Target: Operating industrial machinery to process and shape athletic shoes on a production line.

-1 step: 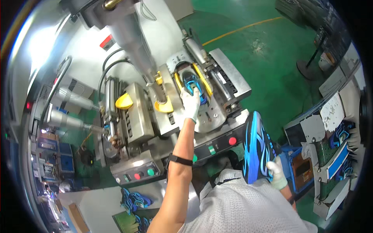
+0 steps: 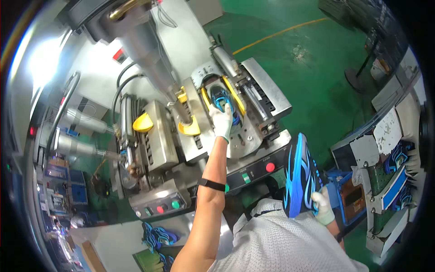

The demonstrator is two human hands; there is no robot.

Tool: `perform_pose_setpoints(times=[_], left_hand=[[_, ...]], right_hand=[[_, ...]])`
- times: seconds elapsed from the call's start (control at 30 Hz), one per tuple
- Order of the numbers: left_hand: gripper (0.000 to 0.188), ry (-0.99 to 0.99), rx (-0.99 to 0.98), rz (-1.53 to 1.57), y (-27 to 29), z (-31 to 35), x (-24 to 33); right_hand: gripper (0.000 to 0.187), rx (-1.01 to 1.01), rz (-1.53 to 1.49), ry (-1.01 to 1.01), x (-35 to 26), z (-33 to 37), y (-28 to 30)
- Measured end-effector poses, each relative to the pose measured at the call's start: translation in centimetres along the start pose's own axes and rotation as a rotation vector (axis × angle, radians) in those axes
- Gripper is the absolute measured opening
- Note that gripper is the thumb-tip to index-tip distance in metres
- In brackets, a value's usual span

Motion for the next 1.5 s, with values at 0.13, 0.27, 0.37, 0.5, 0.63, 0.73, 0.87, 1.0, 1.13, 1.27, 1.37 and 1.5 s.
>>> perform_pose_setpoints(times=[0.13,0.27,0.37,0.5,0.63,0.73,0.87,1.0,1.13,1.27,1.37,1.5], left_hand=[[0.095,0.23,-0.186,-0.174,-7.6,-1.2,-0.3],[0.079,0.135,-0.124,-0.035,-3.9,-5.4,-3.5],[0.056,0.315,-0.37,0.507,-0.8,-5.3,-4.8],[0.044,0.183,-0.334,0.839,8.0,5.3,0.2],[0.044,0.247,-0.304,0.926,17.8,18.0,-0.2],[0.046,0.371,-0.338,0.734,23.0,26.6,-2.9],[0.044,0.522,-0.323,0.432,27.2,37.5,-7.5],[0.043,0.963,0.025,0.222,30.0,52.9,-12.9],[0.067,0.846,0.397,0.07,27.7,57.8,-20.7],[0.075,1.059,0.488,0.154,22.4,53.8,-25.8],[0.058,1.078,0.643,-0.002,24.2,60.2,-26.7],[0.075,1.011,0.473,0.051,23.1,60.7,-29.4]], right_hand=[[0.047,0.154,-0.025,-0.008,-1.2,0.8,0.6],[0.052,0.0,0.195,-0.048,-1.1,-2.8,-0.5],[0.052,-0.036,0.295,-0.022,-4.8,-5.3,-5.3],[0.047,-0.196,0.398,0.234,-8.6,-10.8,-11.9],[0.043,-0.44,0.59,-0.043,-10.7,-19.4,-23.4],[0.046,-0.476,0.698,-0.035,-8.0,-31.4,-27.7],[0.053,-0.002,1.762,0.596,-1.0,-43.6,-29.4],[0.056,-0.246,1.586,0.469,1.5,-41.8,-34.2],[0.048,-0.226,1.614,0.469,2.4,-46.2,-32.0],[0.037,-0.684,1.475,0.505,-5.2,-50.7,-24.3],[0.041,-0.718,1.485,0.51,3.3,-36.6,-33.9],[0.069,-0.766,1.529,1.164,12.1,-11.6,-34.9]])
Point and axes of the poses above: each hand's wrist, its own z-axis away from the middle knuckle, its own y-axis out of the back of the hand, x = y × z, the point moved 8 cm from there along -z, towards the middle knuckle, and after that the axes turned 8 degrees about -x, right-handed, at the moved point
